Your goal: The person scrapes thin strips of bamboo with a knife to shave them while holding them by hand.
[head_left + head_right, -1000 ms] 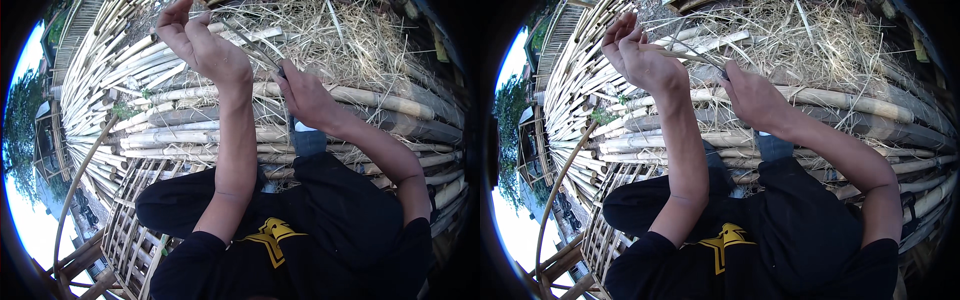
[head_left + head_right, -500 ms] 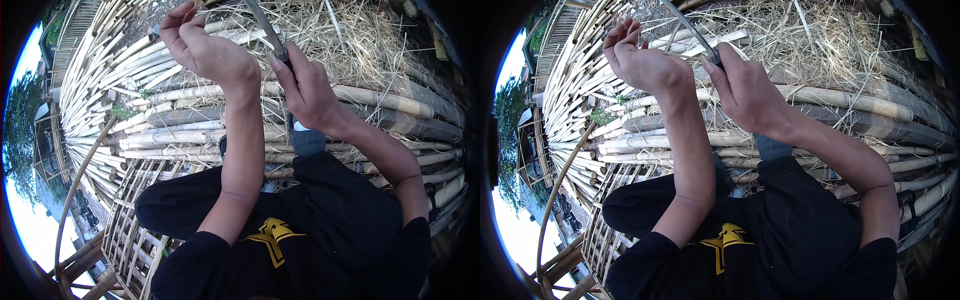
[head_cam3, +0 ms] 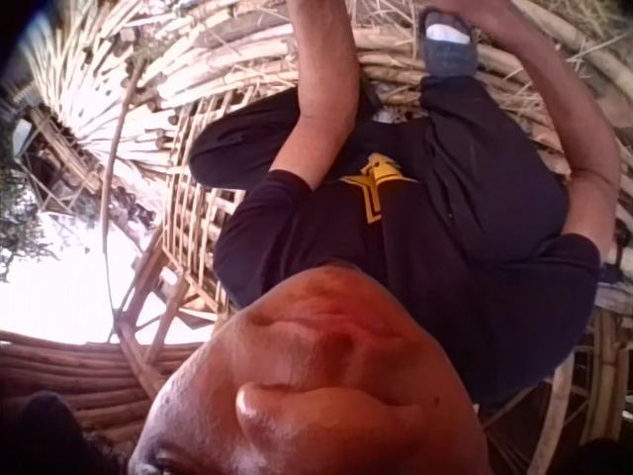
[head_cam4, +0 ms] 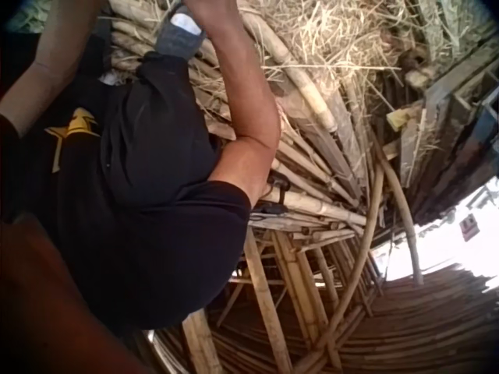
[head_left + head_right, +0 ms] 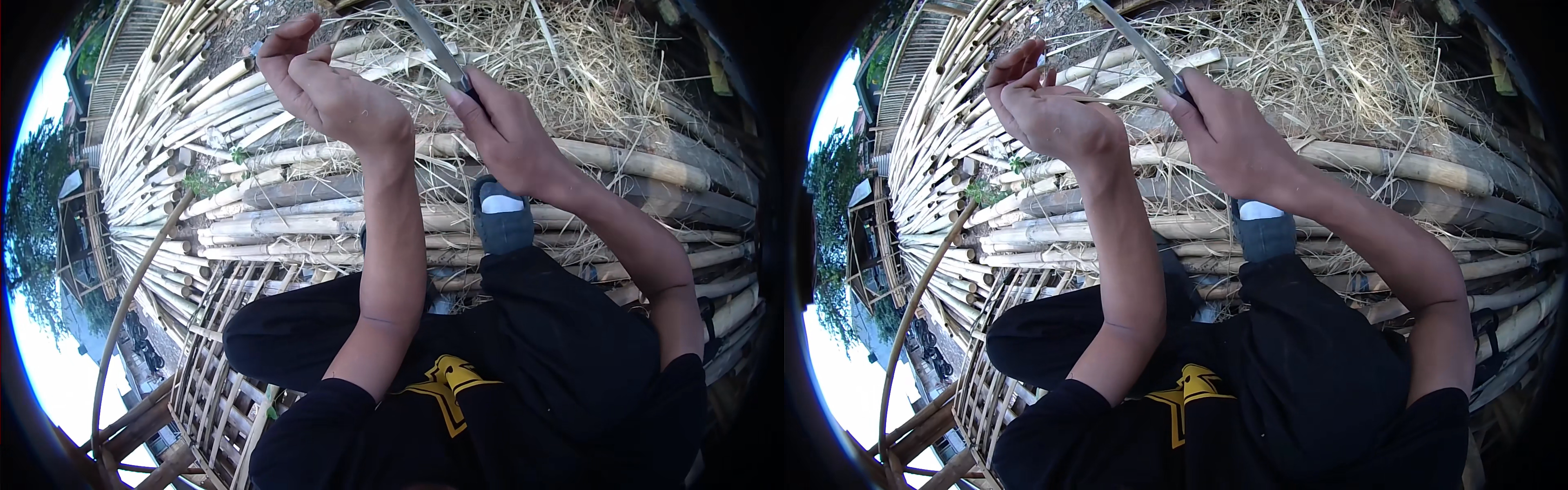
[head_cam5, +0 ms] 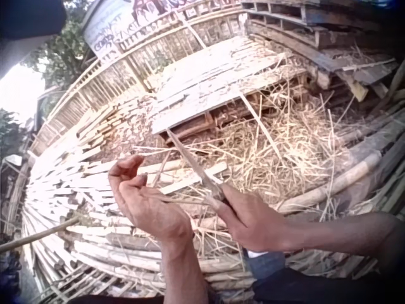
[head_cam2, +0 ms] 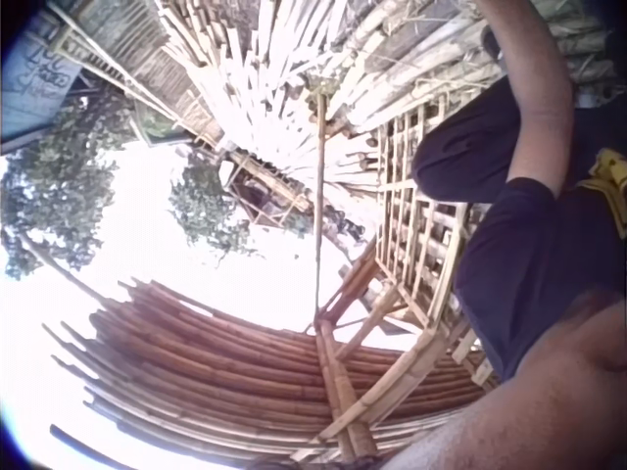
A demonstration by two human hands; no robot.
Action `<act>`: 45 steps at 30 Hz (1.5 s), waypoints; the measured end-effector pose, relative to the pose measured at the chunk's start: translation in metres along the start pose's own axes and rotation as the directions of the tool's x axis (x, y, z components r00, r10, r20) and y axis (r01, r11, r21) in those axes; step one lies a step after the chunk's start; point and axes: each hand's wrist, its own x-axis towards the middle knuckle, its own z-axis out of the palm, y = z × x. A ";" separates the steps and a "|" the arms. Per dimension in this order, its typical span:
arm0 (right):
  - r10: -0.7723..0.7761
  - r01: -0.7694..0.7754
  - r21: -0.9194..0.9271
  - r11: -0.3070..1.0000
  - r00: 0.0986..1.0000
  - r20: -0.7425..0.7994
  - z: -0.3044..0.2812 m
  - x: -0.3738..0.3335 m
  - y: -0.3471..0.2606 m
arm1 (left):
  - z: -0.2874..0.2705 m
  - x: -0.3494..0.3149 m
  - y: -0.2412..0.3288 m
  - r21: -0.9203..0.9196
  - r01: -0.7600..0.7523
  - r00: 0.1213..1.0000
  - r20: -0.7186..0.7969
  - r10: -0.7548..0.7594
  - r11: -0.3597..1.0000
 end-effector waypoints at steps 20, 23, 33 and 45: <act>-0.076 0.086 -0.156 0.984 0.995 0.068 0.012 -0.014 0.020 | -0.009 0.005 -0.008 -0.122 -0.130 0.991 0.005 0.132 0.984; 0.078 0.000 -0.474 0.881 0.986 0.146 0.021 -0.019 0.050 | -0.015 0.001 -0.009 -0.118 -0.134 0.991 0.014 0.136 0.984; 0.005 -0.002 -0.031 1.000 0.994 0.110 0.007 -0.007 -0.007 | -0.028 0.011 -0.011 -0.184 -0.089 0.996 -0.014 0.088 0.979; 0.460 -0.611 0.365 0.702 0.781 0.423 0.006 -0.002 -0.003 | -0.027 0.013 -0.016 -0.166 -0.230 0.973 -0.024 0.230 0.959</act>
